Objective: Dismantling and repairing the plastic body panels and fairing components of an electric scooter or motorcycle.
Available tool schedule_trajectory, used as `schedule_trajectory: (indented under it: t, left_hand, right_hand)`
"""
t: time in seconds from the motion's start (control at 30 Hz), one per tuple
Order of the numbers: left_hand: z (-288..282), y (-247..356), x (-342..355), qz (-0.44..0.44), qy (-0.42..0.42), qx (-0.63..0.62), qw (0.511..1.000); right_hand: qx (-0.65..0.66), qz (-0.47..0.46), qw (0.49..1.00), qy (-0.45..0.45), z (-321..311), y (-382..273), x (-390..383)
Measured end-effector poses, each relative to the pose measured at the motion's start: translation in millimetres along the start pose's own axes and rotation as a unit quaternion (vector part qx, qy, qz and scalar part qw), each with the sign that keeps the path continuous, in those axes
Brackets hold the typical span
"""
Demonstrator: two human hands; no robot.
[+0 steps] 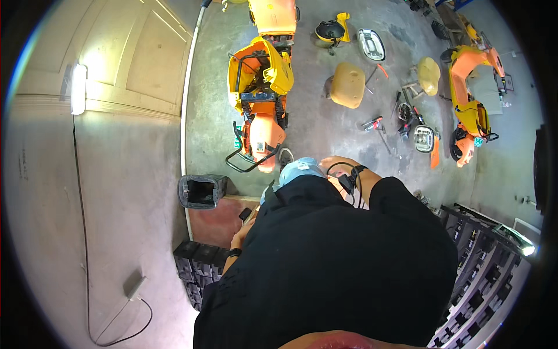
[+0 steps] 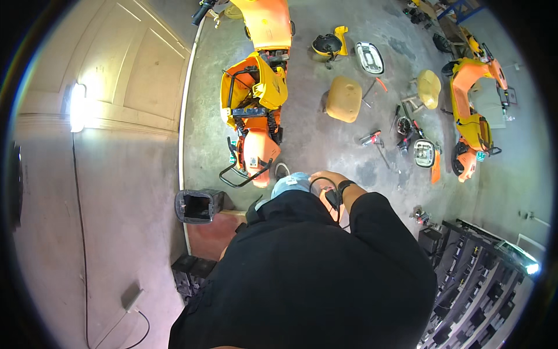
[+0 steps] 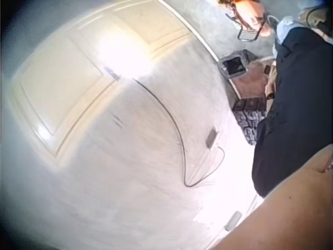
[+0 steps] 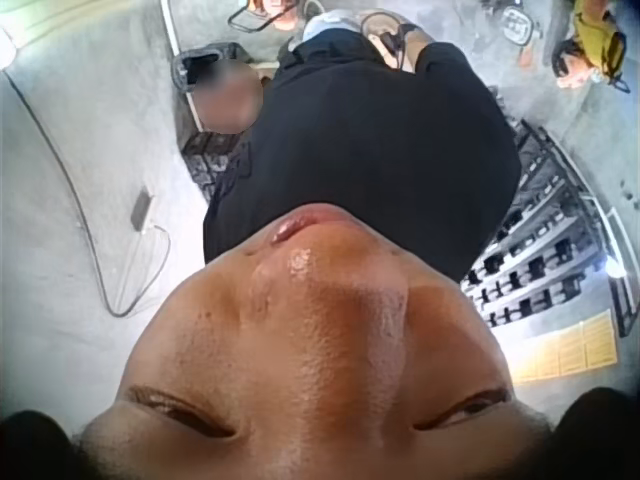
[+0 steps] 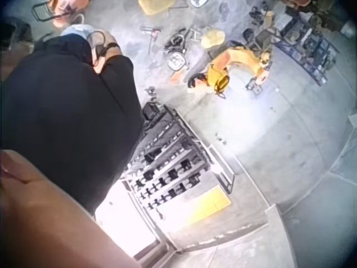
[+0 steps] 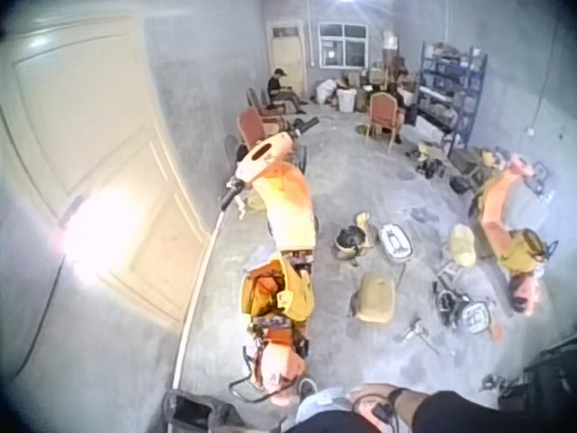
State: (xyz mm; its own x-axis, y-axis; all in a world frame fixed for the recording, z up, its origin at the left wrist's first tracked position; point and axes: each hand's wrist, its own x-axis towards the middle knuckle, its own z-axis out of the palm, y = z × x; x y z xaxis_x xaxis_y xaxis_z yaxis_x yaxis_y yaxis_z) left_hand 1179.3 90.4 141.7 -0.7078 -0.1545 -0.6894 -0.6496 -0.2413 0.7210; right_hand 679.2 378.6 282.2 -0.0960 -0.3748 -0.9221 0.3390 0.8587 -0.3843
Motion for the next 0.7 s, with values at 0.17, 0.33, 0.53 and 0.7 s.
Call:
schedule_trajectory:
  t: [0.17, 0.33, 0.53, 0.7]
  left_hand:
    - [-15, 153, 26, -0.142, 0.090, 0.005, 0.986]
    - [-49, 239, 31, -0.257, 0.094, 0.070, 0.959]
    - [-105, 264, 63, -0.262, -0.026, 0.215, 0.941]
    - [-167, 246, 133, -0.196, -0.086, 0.421, 0.881]
  right_hand:
    - [0.004, -0.075, 0.996, 0.049, -6, -7, 52]
    - [-0.052, -0.175, 0.980, 0.073, -14, -22, 117]
    - [0.172, -0.121, 0.966, 0.150, -22, -35, 95]
    - [0.252, -0.009, 0.928, 0.275, 7, 3, 85]
